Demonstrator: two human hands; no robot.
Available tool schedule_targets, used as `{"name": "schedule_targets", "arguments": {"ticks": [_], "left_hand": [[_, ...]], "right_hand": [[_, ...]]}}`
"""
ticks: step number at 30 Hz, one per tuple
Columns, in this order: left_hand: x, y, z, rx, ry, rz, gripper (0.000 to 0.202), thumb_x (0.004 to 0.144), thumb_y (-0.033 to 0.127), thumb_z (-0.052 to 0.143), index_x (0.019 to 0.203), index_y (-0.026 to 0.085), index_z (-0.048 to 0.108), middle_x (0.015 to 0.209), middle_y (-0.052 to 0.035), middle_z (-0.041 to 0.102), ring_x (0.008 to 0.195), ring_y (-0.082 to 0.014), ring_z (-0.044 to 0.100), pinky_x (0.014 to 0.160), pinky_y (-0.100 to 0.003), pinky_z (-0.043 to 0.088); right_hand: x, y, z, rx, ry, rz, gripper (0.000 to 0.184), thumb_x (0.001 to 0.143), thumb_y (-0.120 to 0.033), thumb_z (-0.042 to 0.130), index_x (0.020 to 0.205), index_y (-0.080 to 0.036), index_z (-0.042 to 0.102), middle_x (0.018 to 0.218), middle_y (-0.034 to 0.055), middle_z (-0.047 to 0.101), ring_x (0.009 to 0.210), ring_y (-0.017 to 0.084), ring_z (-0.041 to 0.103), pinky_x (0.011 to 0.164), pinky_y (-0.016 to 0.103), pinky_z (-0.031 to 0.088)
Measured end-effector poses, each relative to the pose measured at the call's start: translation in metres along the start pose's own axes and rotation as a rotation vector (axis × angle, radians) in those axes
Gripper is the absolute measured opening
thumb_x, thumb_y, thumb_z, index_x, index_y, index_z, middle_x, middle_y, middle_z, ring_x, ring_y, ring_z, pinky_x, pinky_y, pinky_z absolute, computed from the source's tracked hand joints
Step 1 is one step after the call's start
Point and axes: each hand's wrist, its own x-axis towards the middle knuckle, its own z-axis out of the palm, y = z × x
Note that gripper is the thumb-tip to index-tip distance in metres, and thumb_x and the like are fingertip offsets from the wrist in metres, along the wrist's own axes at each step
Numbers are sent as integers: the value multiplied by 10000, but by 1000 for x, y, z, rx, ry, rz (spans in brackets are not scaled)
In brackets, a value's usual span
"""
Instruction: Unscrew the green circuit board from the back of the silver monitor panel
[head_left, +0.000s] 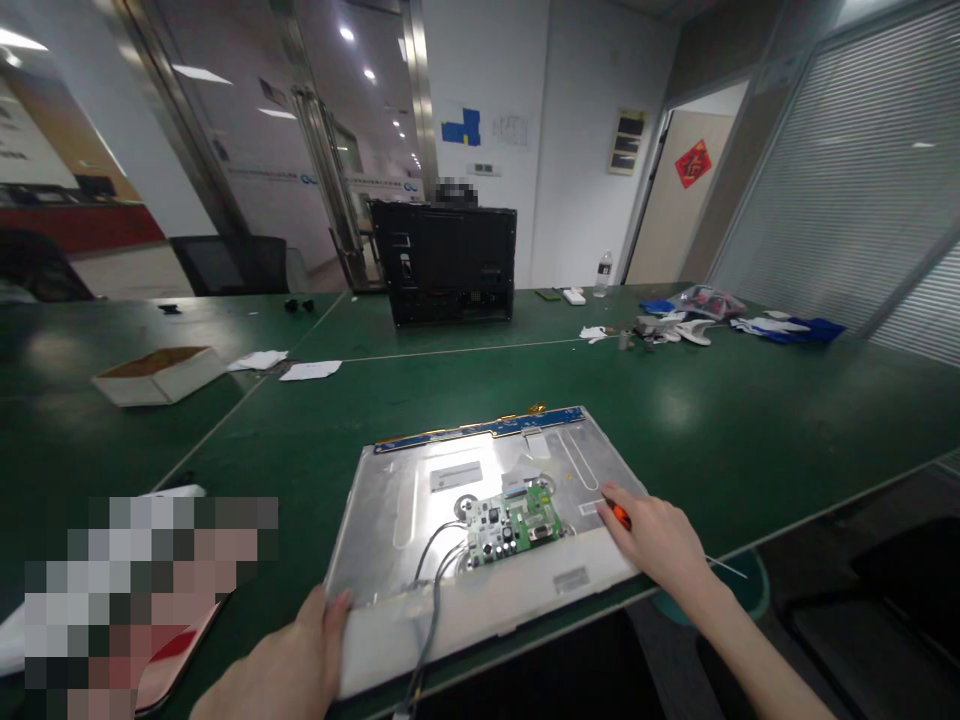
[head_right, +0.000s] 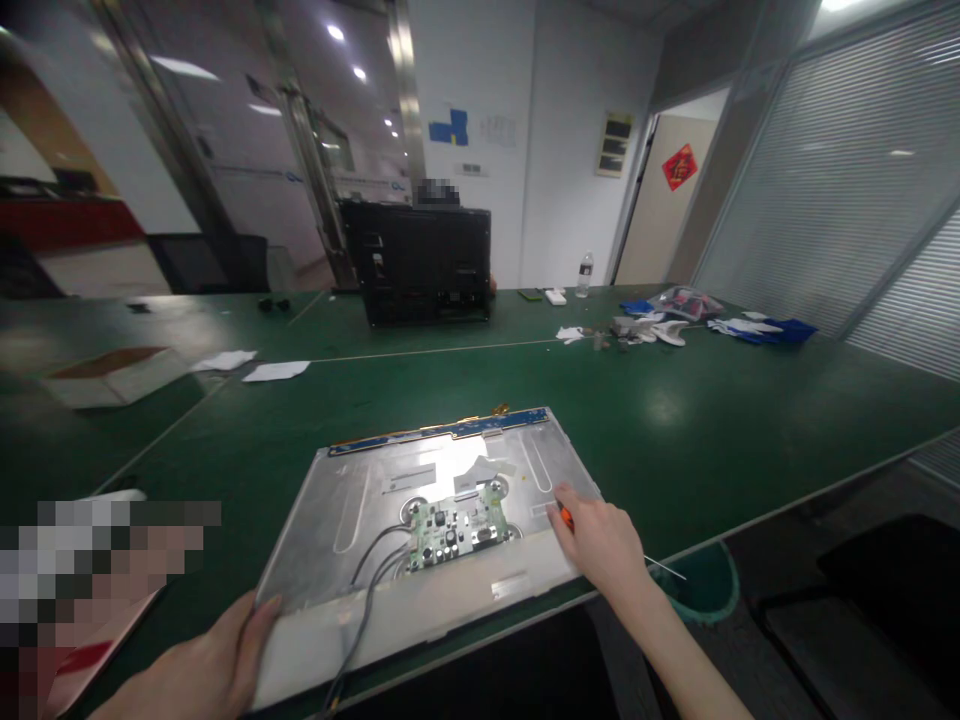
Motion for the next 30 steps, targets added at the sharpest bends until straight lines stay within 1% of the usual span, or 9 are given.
{"name": "schedule_targets", "arguments": {"ticks": [2,4,7,9,12,15,20,24,30], "left_hand": [[-3,13,-8,10,-6,29,425,924,283,266,1040,120,641,660,-121,696,589,-294,673,600,-400,518],[-6,27,-12,41,9,76,414,927,257,278,1111,115,621,711,-129,709,654,-302,687,612,-399,525],[-8,45,-13,101,23,148,431,928,206,267,1185,84,590,754,-152,713,698,-313,692,602,-400,529],[-6,55,-10,114,49,190,437,927,190,267,1199,65,586,758,-165,711,689,-309,691,592,-392,530],[-2,70,-5,92,80,248,443,934,196,267,1196,50,593,732,-168,706,662,-302,688,575,-384,529],[3,86,-1,85,96,321,435,939,190,275,1204,46,589,714,-162,701,650,-301,687,569,-385,529],[6,117,0,88,106,400,393,928,133,311,1186,28,589,683,-156,690,639,-303,688,566,-386,531],[7,141,-2,68,99,449,373,921,102,327,1157,7,599,677,-164,685,643,-289,691,579,-367,535],[8,170,-1,1,102,495,352,898,134,402,1159,8,604,683,-186,673,612,-256,684,557,-319,528]], "right_hand": [[0,8,-2,-27,2,34,396,939,-379,352,1170,-210,625,1179,96,662,902,274,686,713,374,519],[2,14,-7,-57,0,75,386,933,-383,362,1116,-202,649,1075,115,701,857,277,688,670,354,501],[5,18,-16,-87,3,133,380,931,-382,360,931,-188,687,849,120,721,760,266,684,593,315,453],[9,18,-20,-88,35,156,388,933,-379,352,861,-189,683,780,115,708,720,254,676,567,299,424],[17,19,-20,-31,103,143,371,934,-377,356,914,-196,680,811,102,711,737,230,671,596,284,413],[29,23,-16,34,124,141,382,934,-423,366,933,-205,680,800,84,712,760,220,666,629,275,405],[46,41,-7,39,139,163,450,932,-485,335,904,-188,673,778,93,704,721,234,656,586,281,376],[48,61,-4,44,134,162,418,931,-450,338,902,-195,667,781,81,704,737,233,654,610,283,390],[46,90,-6,24,126,146,347,910,-365,376,943,-187,672,923,107,711,853,268,642,677,316,418]]}}
